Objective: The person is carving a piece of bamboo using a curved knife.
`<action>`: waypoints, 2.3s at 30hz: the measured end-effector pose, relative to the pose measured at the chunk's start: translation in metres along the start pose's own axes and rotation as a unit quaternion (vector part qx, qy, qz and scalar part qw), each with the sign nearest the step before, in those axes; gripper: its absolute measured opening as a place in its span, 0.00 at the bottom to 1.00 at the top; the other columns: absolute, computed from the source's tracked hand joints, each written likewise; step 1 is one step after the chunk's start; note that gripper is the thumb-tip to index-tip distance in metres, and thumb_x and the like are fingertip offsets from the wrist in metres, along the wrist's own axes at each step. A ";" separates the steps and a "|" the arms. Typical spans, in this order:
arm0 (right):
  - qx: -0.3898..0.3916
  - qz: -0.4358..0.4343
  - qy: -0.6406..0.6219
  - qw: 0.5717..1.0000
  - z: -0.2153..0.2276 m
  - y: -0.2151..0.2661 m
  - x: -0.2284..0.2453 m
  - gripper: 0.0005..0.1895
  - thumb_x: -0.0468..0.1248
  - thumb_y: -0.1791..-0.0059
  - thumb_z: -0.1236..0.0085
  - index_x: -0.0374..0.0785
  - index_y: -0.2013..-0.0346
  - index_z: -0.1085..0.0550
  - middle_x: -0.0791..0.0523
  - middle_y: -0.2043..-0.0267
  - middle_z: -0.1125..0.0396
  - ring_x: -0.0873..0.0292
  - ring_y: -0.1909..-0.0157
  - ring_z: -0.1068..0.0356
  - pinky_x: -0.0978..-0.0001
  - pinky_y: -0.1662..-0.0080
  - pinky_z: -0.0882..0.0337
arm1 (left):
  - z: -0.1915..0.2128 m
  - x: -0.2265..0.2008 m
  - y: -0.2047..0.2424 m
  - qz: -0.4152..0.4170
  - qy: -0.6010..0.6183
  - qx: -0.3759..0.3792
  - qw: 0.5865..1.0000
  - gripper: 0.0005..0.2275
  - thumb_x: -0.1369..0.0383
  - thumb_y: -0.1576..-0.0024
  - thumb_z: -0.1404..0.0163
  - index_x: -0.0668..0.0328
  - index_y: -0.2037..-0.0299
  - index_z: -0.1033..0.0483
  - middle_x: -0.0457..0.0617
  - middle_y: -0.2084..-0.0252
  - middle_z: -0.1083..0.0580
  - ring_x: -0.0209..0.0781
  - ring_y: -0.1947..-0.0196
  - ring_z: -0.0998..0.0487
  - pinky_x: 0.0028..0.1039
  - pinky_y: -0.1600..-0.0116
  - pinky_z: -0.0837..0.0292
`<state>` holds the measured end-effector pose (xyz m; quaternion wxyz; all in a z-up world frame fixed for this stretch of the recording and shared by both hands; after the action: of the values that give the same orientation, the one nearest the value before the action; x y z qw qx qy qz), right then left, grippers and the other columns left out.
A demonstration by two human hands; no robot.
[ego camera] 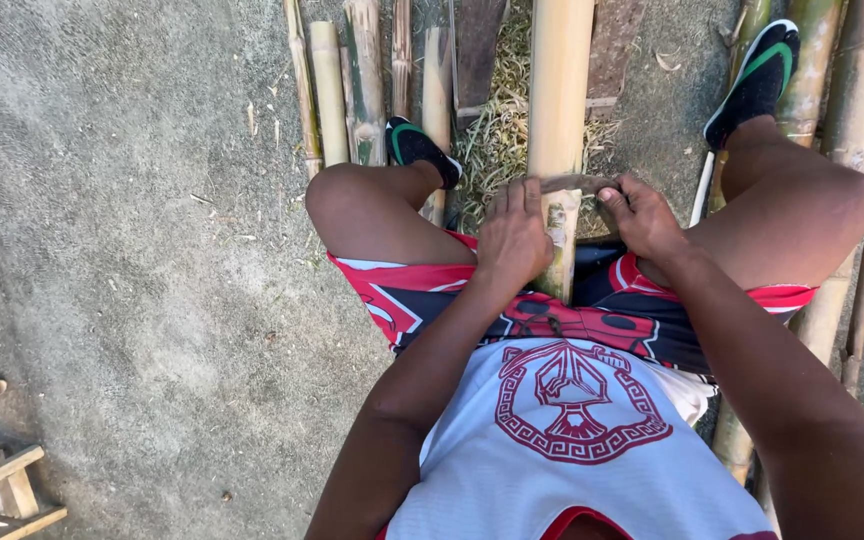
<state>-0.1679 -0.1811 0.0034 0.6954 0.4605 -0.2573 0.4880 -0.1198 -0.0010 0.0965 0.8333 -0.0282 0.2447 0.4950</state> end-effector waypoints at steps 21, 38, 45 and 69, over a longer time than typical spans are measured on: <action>-0.164 0.001 -0.368 0.915 0.047 -0.076 -0.012 0.17 0.46 0.36 0.54 0.35 0.58 0.31 0.57 0.70 0.35 0.63 0.73 0.35 0.67 0.67 0.28 | -0.117 0.059 -0.021 0.192 0.391 0.032 0.899 0.54 0.61 0.66 0.29 0.67 0.31 0.55 0.63 0.41 0.30 0.56 0.44 0.25 0.40 0.41 0.28; -0.071 0.019 -0.039 0.996 0.047 -0.125 0.039 0.15 0.42 0.38 0.48 0.32 0.59 0.25 0.57 0.70 0.32 0.63 0.71 0.35 0.64 0.67 0.33 | -0.008 0.049 -0.049 0.170 0.171 -0.052 0.969 0.47 0.55 0.55 0.33 0.58 0.28 0.49 0.69 0.34 0.40 0.64 0.35 0.39 0.49 0.33 0.42; -0.095 0.074 0.052 0.991 0.044 -0.096 0.063 0.14 0.43 0.37 0.49 0.33 0.53 0.24 0.51 0.69 0.31 0.59 0.67 0.34 0.58 0.61 0.33 | -0.010 0.068 -0.148 -0.020 -0.018 -0.198 0.980 0.31 0.65 0.47 0.50 0.65 0.32 0.42 0.62 0.31 0.37 0.62 0.30 0.41 0.52 0.28 0.48; -0.004 -0.005 0.134 0.991 0.015 0.015 0.036 0.17 0.46 0.41 0.49 0.33 0.58 0.27 0.40 0.68 0.31 0.41 0.66 0.30 0.50 0.60 0.32 | -0.009 0.014 0.002 -0.004 -0.003 -0.084 0.996 0.22 0.71 0.47 0.52 0.71 0.42 0.32 0.62 0.52 0.27 0.59 0.50 0.25 0.45 0.42 0.28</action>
<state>-0.1657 -0.1773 0.0452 0.7277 0.3895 -0.1621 0.5409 -0.1196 0.0091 0.0827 0.8308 -0.0979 0.1990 0.5104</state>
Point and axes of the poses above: each hand's wrist, its own y-axis away from the middle knuckle, its own z-axis out of the back of the hand, x = y × z, the point moved 9 cm from there along -y, towards the middle knuckle
